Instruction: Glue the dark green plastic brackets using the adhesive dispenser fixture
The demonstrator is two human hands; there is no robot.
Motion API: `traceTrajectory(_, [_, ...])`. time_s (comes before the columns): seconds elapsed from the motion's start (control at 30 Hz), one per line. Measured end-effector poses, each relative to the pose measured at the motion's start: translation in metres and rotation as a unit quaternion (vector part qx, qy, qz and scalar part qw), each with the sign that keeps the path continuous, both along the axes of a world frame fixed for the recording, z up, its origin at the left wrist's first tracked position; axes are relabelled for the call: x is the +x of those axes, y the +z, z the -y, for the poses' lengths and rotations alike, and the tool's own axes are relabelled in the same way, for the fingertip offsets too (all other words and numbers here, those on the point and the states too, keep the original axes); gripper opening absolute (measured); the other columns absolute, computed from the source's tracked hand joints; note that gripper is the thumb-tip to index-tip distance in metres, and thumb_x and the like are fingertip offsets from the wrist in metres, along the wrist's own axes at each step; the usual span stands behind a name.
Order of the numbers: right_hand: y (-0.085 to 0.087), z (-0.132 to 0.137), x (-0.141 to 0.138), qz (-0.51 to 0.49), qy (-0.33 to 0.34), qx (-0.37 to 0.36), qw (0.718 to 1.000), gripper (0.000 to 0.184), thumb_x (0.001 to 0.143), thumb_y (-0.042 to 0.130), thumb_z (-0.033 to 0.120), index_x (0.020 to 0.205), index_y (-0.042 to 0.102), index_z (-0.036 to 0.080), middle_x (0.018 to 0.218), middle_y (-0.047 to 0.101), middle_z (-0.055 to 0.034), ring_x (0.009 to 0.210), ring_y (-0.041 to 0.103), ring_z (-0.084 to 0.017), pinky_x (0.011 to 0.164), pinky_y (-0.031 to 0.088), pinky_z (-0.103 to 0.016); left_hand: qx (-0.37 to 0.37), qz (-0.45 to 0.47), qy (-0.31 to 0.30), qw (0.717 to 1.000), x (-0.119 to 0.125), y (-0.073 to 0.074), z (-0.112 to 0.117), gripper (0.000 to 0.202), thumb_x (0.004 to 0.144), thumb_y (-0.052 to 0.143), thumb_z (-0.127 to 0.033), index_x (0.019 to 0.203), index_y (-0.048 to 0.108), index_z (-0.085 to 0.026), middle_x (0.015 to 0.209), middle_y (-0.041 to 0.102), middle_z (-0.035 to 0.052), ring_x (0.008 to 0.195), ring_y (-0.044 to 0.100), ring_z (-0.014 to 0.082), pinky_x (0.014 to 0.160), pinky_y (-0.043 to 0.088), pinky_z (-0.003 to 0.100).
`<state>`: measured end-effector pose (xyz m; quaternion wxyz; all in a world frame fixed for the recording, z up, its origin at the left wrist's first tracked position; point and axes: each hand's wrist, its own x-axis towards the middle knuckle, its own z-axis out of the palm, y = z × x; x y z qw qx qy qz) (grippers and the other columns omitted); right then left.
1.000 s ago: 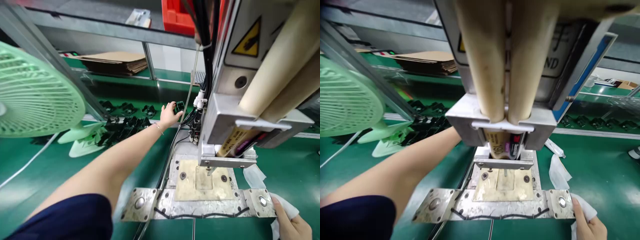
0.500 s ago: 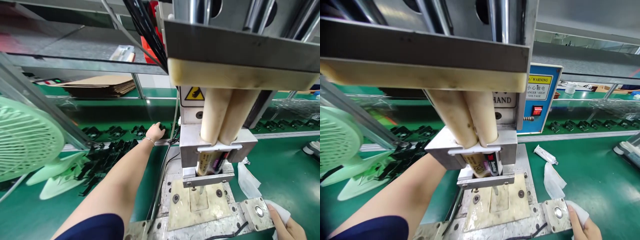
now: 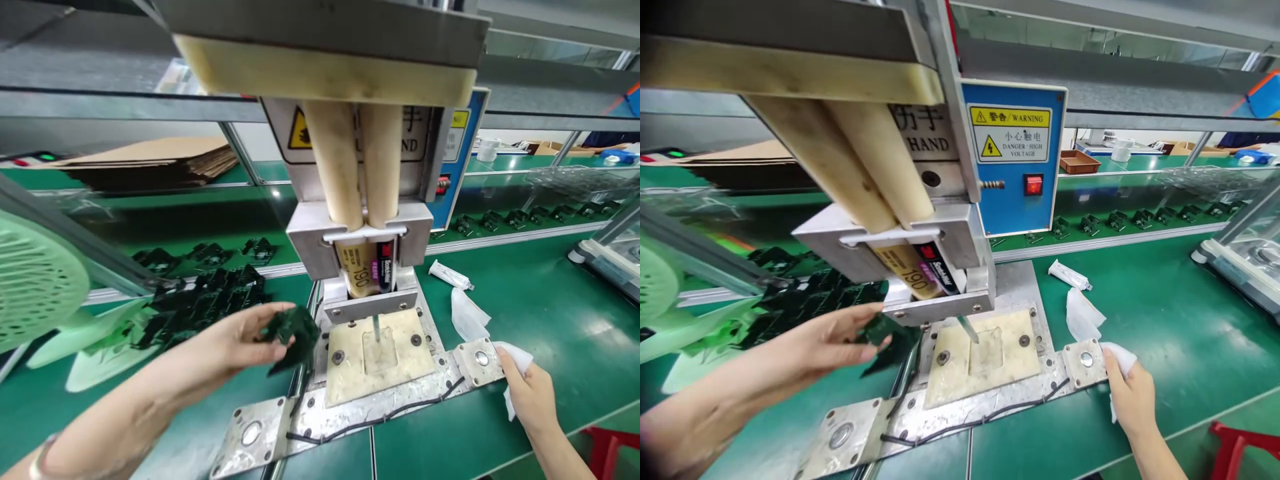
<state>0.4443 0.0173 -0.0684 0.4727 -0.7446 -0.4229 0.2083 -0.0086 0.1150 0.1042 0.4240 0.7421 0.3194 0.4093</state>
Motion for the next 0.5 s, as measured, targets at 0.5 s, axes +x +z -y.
traceTrajectory(0.5, [0.011, -0.004, -0.014, -0.006, 0.019, 0.051, 0.999, 0.047, 0.083, 0.068, 0.060, 0.091, 0.086, 0.017, 0.089, 0.082, -0.0126, 0.087, 0.079, -0.033, 0.079, 0.065, -0.038, -0.389, -0.002, -0.023, 0.921, 0.083, -0.053, 0.013, 0.059, 0.071, 0.096, -0.044, 0.114, 0.065, -0.019, 0.110, 0.070, 0.0107, 0.101, 0.069, 0.0239, 0.101, 0.055, 0.042])
